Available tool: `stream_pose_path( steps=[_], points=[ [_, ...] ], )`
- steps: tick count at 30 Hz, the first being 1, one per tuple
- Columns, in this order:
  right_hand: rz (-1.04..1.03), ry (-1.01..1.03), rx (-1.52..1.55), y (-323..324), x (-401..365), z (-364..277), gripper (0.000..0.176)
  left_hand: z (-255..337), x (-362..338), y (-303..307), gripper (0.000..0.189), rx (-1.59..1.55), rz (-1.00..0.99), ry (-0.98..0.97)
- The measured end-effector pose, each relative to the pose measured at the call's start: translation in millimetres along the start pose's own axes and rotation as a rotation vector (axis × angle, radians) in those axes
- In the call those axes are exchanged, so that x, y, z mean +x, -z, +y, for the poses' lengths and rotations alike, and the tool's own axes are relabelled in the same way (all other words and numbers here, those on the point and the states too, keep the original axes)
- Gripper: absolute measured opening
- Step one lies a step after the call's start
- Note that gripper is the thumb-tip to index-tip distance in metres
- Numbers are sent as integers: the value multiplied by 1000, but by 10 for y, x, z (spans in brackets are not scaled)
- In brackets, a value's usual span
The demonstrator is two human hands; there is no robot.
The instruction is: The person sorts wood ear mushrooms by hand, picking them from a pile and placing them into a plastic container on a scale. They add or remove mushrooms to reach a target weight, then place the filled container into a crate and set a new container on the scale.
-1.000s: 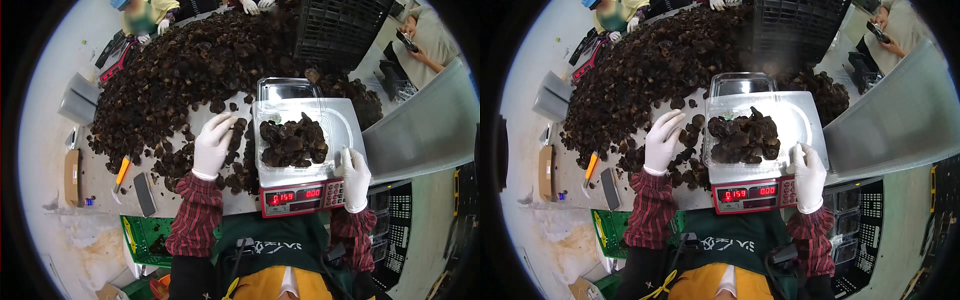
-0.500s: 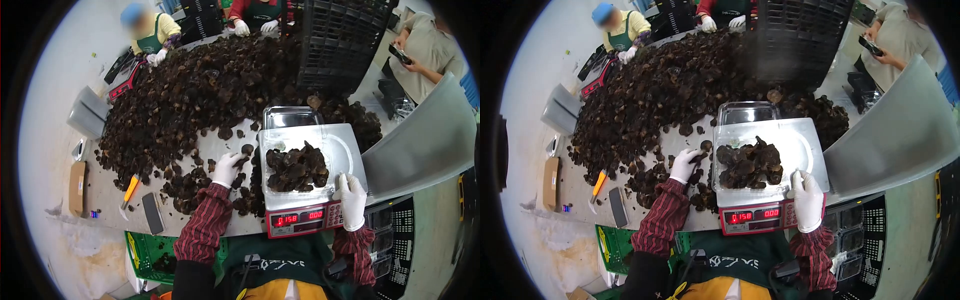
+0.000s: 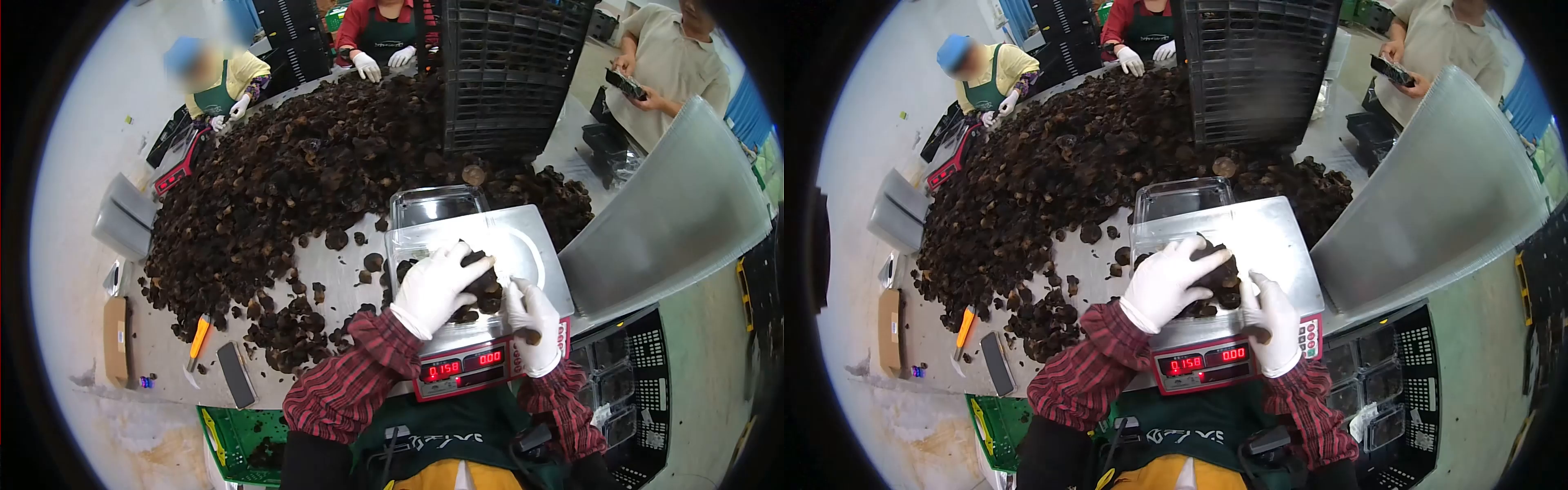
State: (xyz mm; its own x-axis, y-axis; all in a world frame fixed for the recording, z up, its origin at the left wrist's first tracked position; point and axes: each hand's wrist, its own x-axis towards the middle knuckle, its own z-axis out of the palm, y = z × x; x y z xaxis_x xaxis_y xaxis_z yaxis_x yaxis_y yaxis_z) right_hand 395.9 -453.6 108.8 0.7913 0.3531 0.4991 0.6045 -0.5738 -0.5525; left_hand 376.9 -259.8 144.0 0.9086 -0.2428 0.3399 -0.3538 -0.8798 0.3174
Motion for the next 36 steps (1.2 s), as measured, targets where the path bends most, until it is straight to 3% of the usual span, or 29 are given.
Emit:
stream_pose_path(
  steps=[3,5,9,11,12,13,16,18,19,21,23,24,25,27,28,29,31,32,33,35,36],
  points=[
    [59,-187,41,-61,-7,-76,22,-111,39,150,63,-310,-161,99],
    [93,-207,-5,-160,-20,-51,19,-253,53,235,57,-429,-91,92],
    [170,-218,-71,-245,-8,-15,19,-415,-4,234,38,-349,9,97],
    [83,-461,165,-258,-47,95,23,-479,-70,246,32,-479,156,126],
    [113,-430,180,-249,-46,135,25,-487,-76,279,26,-497,247,181],
    [92,-530,228,-210,-55,150,25,-639,-83,218,24,-344,350,195],
    [76,-530,237,-103,15,99,25,-1002,-91,21,29,-199,357,491],
    [120,-180,165,-36,130,-71,25,-1183,-41,-145,43,-143,266,547],
    [158,-39,185,-78,196,-109,25,-1297,-17,-250,48,-255,240,569],
    [-2,252,138,-138,350,-145,27,-1323,48,-298,53,-567,292,708],
    [-208,212,-133,-183,389,-225,26,-1269,60,-278,60,-713,279,772],
    [-217,185,-125,-144,403,-215,28,-1248,32,-279,57,-836,440,680],
    [-7,256,39,-85,407,-212,31,-1231,4,-271,55,-954,605,580],
    [101,-112,190,76,279,-181,34,-932,-75,38,37,-1052,706,513],
    [153,-97,194,196,242,-130,39,-1024,-279,7,29,-964,638,344],
    [88,-364,449,326,196,-189,44,-1133,-494,-9,24,-872,566,172],
    [-57,-465,695,224,-63,203,52,-818,-736,223,27,-286,502,-120],
    [-212,-707,731,248,-63,127,58,-591,-827,274,27,-243,422,15],
    [-295,-714,803,263,-85,57,55,-388,-900,252,27,-202,336,149],
    [-450,-849,752,239,19,-119,48,-305,-1045,52,27,-588,205,466],
    [-450,-731,803,186,-5,-84,40,-288,-1075,-37,30,-852,245,574]
  ],
)
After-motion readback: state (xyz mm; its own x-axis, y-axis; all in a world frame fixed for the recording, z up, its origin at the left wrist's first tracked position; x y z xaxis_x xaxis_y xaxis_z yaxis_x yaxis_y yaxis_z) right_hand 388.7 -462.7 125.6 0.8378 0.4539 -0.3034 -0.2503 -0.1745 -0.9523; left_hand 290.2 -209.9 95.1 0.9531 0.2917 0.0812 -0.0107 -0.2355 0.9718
